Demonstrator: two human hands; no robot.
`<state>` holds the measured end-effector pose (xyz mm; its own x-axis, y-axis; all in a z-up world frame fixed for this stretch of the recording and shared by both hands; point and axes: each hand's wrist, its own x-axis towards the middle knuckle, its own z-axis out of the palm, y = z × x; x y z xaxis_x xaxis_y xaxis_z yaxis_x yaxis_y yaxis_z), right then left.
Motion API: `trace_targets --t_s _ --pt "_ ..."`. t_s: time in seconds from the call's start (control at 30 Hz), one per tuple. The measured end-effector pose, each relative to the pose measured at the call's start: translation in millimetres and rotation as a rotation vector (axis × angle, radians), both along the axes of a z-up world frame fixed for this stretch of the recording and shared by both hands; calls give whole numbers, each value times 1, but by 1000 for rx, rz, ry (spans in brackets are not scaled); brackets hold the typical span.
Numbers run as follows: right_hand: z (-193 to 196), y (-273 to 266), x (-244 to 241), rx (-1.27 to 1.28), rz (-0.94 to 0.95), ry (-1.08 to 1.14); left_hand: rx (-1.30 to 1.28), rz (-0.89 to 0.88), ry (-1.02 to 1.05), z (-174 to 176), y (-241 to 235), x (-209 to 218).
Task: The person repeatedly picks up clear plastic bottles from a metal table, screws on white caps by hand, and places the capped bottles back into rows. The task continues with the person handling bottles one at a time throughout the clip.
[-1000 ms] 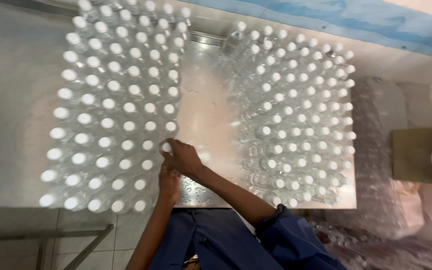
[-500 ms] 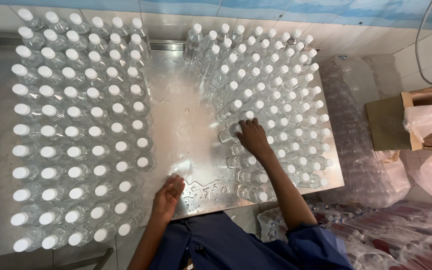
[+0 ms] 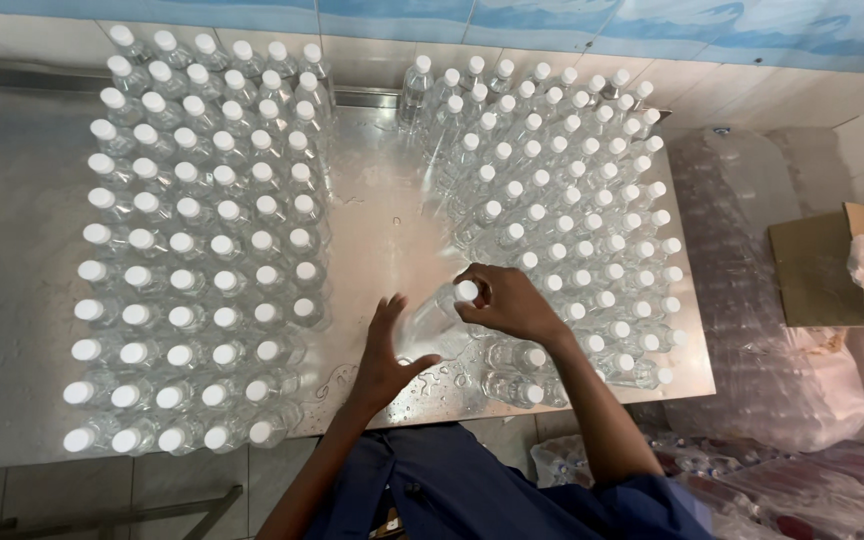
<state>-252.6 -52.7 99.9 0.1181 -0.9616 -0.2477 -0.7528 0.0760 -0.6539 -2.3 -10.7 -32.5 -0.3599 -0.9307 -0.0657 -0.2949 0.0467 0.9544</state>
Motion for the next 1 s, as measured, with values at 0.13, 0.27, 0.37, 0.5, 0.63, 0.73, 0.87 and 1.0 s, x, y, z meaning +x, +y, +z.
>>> trace_targets --t_s 0.13,0.27,0.37,0.5,0.63,0.73,0.87,1.0 --pt "64 5 5 71 103 -307 159 -156 8 80 -13 -9" --pt "55 4 3 42 -27 -445 441 -105 131 51 -13 -16" --pt "45 15 -6 49 -106 -412 530 28 112 40 -15 -13" --pt "36 37 -23 109 -120 -326 650 113 -45 30 -20 -1" --pt "16 56 -37 149 -124 -297 679 73 -199 21 -19 9" --pt "16 66 -36 182 -126 -270 612 27 -339 -7 -19 14" --pt "22 72 -27 193 -143 -239 617 19 -375 -32 -24 22" --pt "-1 67 -22 163 -101 -150 627 -9 -342 -18 -25 22"
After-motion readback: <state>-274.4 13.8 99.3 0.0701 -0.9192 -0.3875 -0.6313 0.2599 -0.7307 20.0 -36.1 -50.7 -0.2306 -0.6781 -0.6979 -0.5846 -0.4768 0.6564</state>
